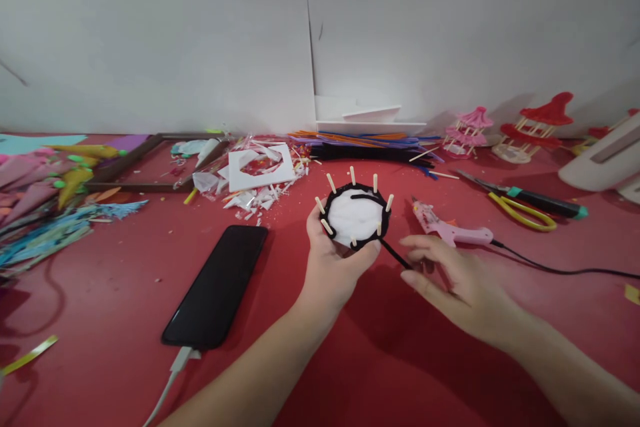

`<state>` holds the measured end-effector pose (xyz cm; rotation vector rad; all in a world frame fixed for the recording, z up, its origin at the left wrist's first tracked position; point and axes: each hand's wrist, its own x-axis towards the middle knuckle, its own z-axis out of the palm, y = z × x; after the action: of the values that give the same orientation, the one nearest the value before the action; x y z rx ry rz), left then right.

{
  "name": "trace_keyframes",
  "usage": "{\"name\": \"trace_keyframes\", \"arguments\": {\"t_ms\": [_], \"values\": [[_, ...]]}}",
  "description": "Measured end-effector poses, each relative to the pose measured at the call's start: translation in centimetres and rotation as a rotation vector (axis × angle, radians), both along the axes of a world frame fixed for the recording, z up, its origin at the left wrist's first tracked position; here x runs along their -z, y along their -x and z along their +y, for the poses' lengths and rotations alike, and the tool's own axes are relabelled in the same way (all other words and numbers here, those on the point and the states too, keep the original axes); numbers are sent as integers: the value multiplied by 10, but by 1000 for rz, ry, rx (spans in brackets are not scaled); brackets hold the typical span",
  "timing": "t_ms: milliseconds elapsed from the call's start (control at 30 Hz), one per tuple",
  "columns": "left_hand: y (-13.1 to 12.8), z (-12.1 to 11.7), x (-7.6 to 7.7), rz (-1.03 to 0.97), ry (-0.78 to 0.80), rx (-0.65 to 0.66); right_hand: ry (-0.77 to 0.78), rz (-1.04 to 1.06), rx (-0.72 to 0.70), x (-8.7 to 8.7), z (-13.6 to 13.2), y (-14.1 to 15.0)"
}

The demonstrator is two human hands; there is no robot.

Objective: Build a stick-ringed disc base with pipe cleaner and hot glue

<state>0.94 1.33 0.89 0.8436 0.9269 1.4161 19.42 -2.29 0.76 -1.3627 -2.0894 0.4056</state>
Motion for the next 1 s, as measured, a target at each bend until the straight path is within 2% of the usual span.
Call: {"name": "trace_keyframes", "arguments": {"t_ms": [67, 267, 333, 600, 800, 1000], "values": [[1, 0, -1, 3, 11, 7, -12, 2, 10, 1, 1, 0], [1, -3, -6, -4, 51, 63, -251, -56, 66, 2, 10, -13], [0, -4, -5, -14, 53, 100, -288, -55, 92, 0, 10, -13], [1, -1, 10, -27, 34, 216, -250, -18, 163, 0, 13, -18], [6, -5, 5, 94, -20, 352, -218, 20, 171, 1, 14, -20], [6, -5, 5, 85, -30, 375, -234, 3, 163, -1, 13, -18]]}}
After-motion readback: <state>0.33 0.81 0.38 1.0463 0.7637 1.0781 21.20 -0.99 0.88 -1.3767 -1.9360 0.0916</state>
